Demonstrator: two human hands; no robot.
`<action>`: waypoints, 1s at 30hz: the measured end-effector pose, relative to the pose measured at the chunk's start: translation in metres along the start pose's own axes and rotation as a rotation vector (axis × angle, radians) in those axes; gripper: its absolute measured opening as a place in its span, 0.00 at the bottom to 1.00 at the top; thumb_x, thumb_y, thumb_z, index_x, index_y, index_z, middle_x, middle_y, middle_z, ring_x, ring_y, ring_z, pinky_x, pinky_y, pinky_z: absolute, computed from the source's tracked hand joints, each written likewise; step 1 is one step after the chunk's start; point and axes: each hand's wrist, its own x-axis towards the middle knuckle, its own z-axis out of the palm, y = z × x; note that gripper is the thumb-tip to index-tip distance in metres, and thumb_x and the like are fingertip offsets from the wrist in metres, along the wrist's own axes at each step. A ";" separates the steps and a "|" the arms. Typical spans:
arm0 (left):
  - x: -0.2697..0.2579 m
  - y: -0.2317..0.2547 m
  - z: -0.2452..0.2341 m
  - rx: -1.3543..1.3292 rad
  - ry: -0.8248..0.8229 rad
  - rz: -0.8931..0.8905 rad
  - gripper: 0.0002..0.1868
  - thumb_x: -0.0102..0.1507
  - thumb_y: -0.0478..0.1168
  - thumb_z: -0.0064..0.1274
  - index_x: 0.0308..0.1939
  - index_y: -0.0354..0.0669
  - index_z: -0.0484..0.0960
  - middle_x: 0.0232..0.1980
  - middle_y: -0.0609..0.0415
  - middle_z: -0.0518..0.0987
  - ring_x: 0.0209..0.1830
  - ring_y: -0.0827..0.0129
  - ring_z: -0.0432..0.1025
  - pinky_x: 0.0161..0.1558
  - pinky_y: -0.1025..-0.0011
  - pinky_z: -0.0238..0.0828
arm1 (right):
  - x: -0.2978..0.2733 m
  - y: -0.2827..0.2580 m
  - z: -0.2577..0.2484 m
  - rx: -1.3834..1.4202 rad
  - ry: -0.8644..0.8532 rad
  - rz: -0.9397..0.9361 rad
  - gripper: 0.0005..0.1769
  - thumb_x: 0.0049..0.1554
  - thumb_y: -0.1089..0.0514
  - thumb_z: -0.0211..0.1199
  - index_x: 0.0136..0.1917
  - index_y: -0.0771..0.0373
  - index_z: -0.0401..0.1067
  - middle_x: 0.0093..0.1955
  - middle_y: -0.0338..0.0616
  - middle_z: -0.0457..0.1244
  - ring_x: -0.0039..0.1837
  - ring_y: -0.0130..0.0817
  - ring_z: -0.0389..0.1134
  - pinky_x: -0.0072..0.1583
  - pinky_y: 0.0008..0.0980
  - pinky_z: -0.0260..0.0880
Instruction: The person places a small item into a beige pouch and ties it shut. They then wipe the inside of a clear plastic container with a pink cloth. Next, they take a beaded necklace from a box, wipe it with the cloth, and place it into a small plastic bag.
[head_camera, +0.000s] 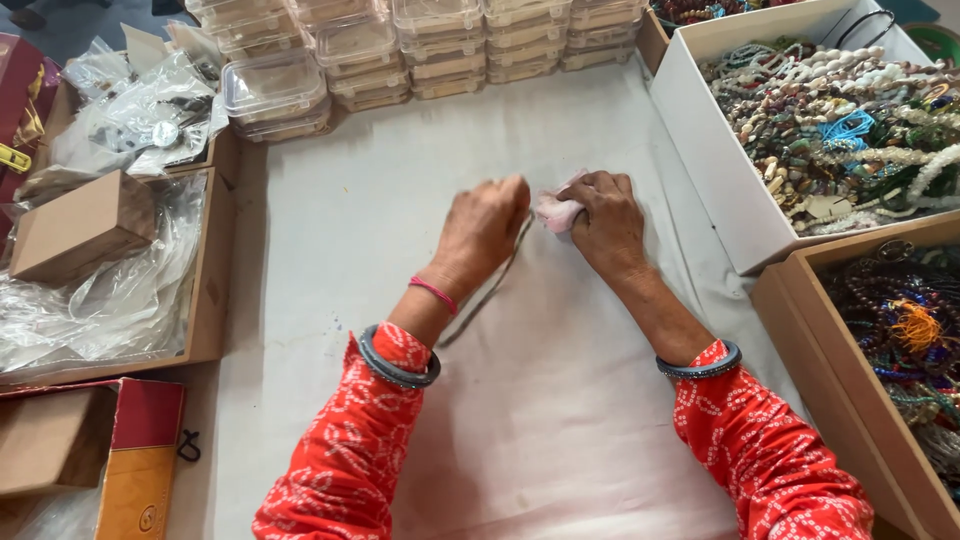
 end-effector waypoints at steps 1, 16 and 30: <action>0.004 0.003 -0.014 -0.096 0.067 0.016 0.04 0.67 0.36 0.54 0.43 0.41 0.76 0.38 0.49 0.79 0.42 0.52 0.74 0.44 0.55 0.70 | 0.000 0.000 0.000 0.004 -0.006 0.007 0.18 0.51 0.72 0.60 0.49 0.53 0.82 0.55 0.40 0.69 0.60 0.44 0.65 0.58 0.41 0.71; -0.128 0.002 -0.074 -0.048 0.137 0.106 0.12 0.63 0.30 0.57 0.49 0.44 0.83 0.50 0.54 0.81 0.56 0.57 0.73 0.54 0.59 0.69 | 0.005 0.013 0.005 0.134 0.076 0.039 0.24 0.48 0.76 0.56 0.49 0.55 0.82 0.54 0.41 0.70 0.59 0.46 0.66 0.61 0.42 0.70; -0.176 -0.008 -0.038 -0.013 0.047 -0.139 0.28 0.60 0.48 0.62 0.64 0.50 0.78 0.70 0.46 0.68 0.74 0.52 0.57 0.70 0.44 0.48 | -0.008 -0.031 -0.006 0.340 0.153 -0.126 0.27 0.51 0.80 0.54 0.57 0.60 0.80 0.61 0.49 0.69 0.65 0.47 0.68 0.63 0.40 0.71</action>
